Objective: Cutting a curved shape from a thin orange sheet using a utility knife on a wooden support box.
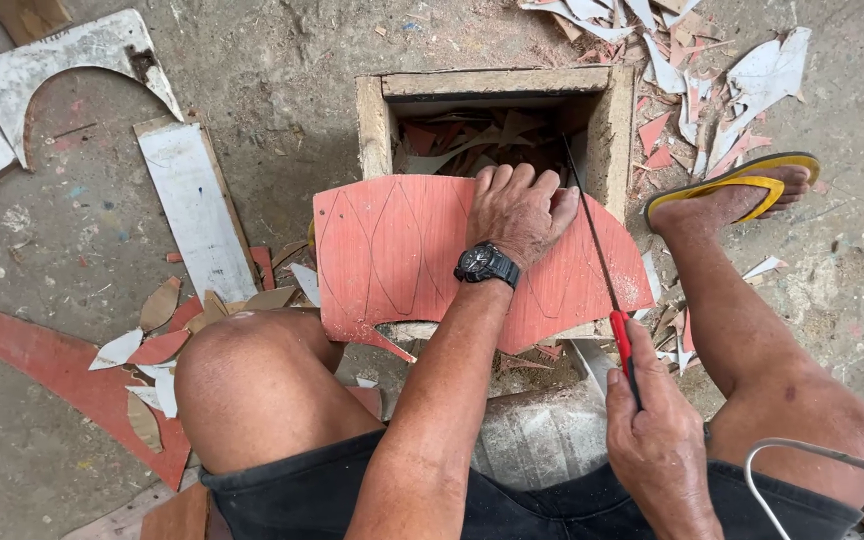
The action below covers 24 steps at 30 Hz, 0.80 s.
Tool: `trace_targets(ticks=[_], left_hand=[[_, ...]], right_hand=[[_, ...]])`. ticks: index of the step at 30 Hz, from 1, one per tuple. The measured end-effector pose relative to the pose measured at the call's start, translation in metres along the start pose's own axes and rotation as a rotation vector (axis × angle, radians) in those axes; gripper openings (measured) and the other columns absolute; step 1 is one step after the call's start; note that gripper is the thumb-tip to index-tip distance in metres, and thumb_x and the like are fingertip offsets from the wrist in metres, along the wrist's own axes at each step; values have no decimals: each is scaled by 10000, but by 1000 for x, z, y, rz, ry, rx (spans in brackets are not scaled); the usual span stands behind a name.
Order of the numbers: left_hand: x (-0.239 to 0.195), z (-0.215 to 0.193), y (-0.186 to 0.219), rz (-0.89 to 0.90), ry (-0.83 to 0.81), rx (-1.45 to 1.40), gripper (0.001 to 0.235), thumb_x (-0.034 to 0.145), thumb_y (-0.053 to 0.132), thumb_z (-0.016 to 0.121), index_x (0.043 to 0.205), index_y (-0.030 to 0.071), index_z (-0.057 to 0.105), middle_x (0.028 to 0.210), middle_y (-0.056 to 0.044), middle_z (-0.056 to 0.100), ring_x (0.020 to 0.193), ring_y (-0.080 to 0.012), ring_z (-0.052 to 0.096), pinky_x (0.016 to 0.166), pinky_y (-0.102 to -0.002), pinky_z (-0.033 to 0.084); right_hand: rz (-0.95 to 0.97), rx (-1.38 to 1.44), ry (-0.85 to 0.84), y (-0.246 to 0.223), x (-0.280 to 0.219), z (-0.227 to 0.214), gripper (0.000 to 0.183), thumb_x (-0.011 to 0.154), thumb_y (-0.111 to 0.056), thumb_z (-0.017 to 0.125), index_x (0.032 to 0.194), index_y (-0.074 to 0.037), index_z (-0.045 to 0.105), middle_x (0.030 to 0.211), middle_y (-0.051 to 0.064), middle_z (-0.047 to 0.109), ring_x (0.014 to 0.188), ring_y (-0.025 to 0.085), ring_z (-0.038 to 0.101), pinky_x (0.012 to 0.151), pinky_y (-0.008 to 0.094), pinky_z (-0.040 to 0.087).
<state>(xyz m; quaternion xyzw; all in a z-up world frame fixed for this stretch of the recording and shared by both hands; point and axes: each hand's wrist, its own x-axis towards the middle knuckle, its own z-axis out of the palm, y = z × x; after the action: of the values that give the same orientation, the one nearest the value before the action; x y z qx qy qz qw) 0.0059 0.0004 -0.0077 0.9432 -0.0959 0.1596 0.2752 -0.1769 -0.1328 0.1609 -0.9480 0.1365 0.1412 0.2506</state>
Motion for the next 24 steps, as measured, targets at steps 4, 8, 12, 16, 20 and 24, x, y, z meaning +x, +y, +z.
trace_targets(ticks=[4, 8, 12, 16, 20, 24], left_hand=[[0, 2, 0, 8, 7, -4, 277, 881, 397, 640, 718, 174, 622, 717, -74, 553, 754, -333, 543, 831, -495, 431], [0, 1, 0, -2, -19, 0, 277, 889, 400, 636, 726, 176, 634, 726, -74, 567, 761, -336, 549, 827, -496, 429], [0, -4, -1, -20, -65, -5, 303, 901, 416, 608, 731, 166, 634, 731, -79, 584, 768, -341, 555, 829, -504, 423], [1, -2, 3, -28, -77, -18, 329, 904, 426, 600, 728, 149, 625, 726, -83, 580, 749, -348, 546, 805, -511, 419], [1, -2, 1, -22, -73, -7, 337, 910, 438, 606, 731, 154, 637, 725, -78, 591, 754, -343, 559, 799, -501, 417], [2, -1, 2, -14, -36, -23, 319, 901, 411, 615, 722, 147, 623, 716, -80, 572, 747, -347, 549, 801, -507, 420]], right_hand=[[-59, -32, 22, 4, 3, 4, 581, 993, -186, 540, 1567, -126, 471, 1430, 169, 640, 1225, 383, 640, 963, 465, 491], [168, -7, -182, -36, 31, -3, 594, 974, -195, 461, 1564, -247, 403, 1309, 122, 688, 1021, 515, 645, 809, 569, 474], [120, -33, -178, -29, 53, 14, 598, 1007, -190, 440, 1602, -210, 389, 1054, 237, 685, 888, 522, 630, 760, 595, 449], [93, -66, -137, -17, 46, 16, 632, 1018, -225, 454, 1638, -202, 334, 1094, 219, 654, 871, 503, 640, 732, 633, 460], [312, 113, -127, -32, 51, -2, 641, 1002, -368, 480, 1629, -260, 397, 807, 208, 733, 631, 362, 678, 585, 483, 506], [288, 69, -118, -35, 49, 0, 615, 1012, -349, 474, 1618, -259, 421, 791, 260, 715, 647, 418, 670, 592, 522, 482]])
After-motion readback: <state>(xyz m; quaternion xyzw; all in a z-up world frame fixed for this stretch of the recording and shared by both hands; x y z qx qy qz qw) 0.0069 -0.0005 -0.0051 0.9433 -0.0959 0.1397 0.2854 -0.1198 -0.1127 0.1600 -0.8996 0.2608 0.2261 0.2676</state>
